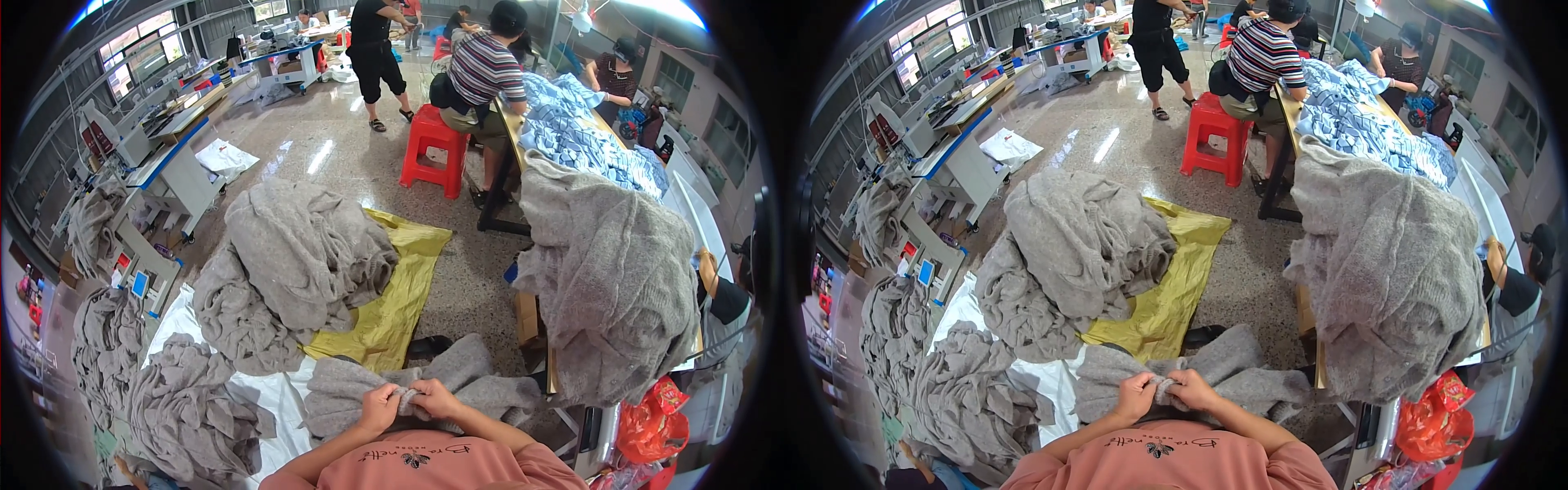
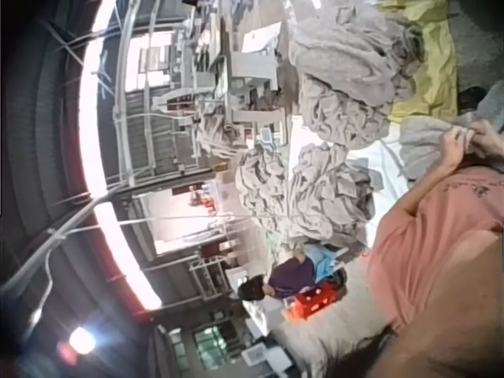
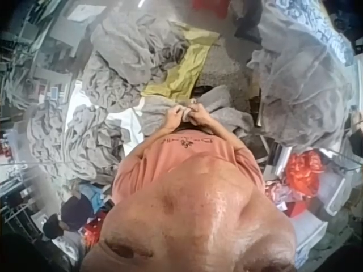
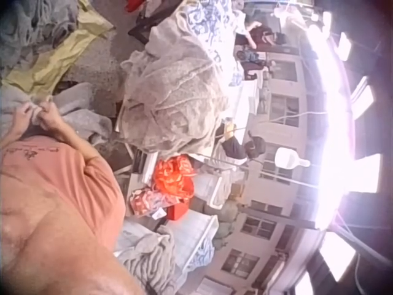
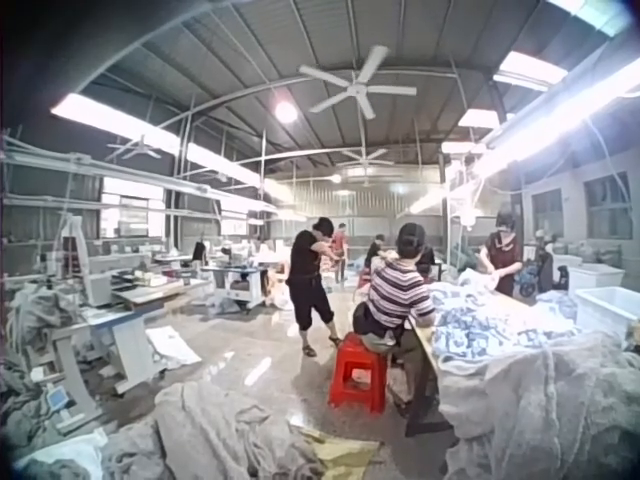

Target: Trim loose threads and inspect grey sweaters on the factory floor.

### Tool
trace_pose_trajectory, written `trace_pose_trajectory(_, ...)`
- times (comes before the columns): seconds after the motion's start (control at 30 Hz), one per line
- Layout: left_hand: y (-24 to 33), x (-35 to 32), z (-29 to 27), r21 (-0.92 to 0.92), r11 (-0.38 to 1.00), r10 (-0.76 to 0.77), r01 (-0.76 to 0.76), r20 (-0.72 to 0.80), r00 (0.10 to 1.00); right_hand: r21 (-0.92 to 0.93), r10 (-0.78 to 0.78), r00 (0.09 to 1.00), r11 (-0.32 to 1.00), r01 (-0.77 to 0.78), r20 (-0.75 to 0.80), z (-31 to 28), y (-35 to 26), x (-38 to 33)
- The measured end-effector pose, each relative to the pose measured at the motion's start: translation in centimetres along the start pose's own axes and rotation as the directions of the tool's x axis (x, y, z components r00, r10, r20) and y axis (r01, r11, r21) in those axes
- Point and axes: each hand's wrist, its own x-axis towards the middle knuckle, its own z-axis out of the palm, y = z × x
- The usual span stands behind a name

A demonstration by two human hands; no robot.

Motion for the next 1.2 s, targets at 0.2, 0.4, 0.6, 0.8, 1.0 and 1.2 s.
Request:
trace_pose_trajectory(0.2,-1.3,0.3,0.6,0.067,0.998,0.021,-0.02,-0.016,1.0,-0.553,-0.31,0.934,0.817,0.166,-0.178,1.3,0.8,0.0)
trace_pose_trajectory(0.4,-1.6,0.4,0.9,0.216,0.963,0.194,-0.161,-0.143,0.97,-0.68,-0.324,0.924,0.726,0.105,-0.204,1.5,0.1,0.9)
trace_pose_trajectory(0.6,-1.4,0.8,1.0,0.214,0.955,0.249,-0.207,-0.189,0.95,-0.685,-0.379,0.902,0.714,0.142,-0.208,1.1,-0.4,1.9)
trace_pose_trajectory(0.8,-1.4,0.4,1.2,0.277,0.937,0.273,-0.214,-0.194,0.942,-0.745,-0.571,0.781,0.631,0.219,-0.253,2.0,-0.9,1.3)
trace_pose_trajectory(1.0,-0.3,0.1,1.4,-0.772,0.273,-0.614,0.574,0.319,0.722,-0.712,-0.666,0.719,0.602,0.361,-0.198,1.6,-0.9,-0.4)
trace_pose_trajectory(1.2,-2.5,0.2,-1.6,0.129,0.986,-0.115,0.102,0.095,0.989,-0.316,-0.328,0.806,0.93,0.186,-0.492,-0.9,-1.9,0.3)
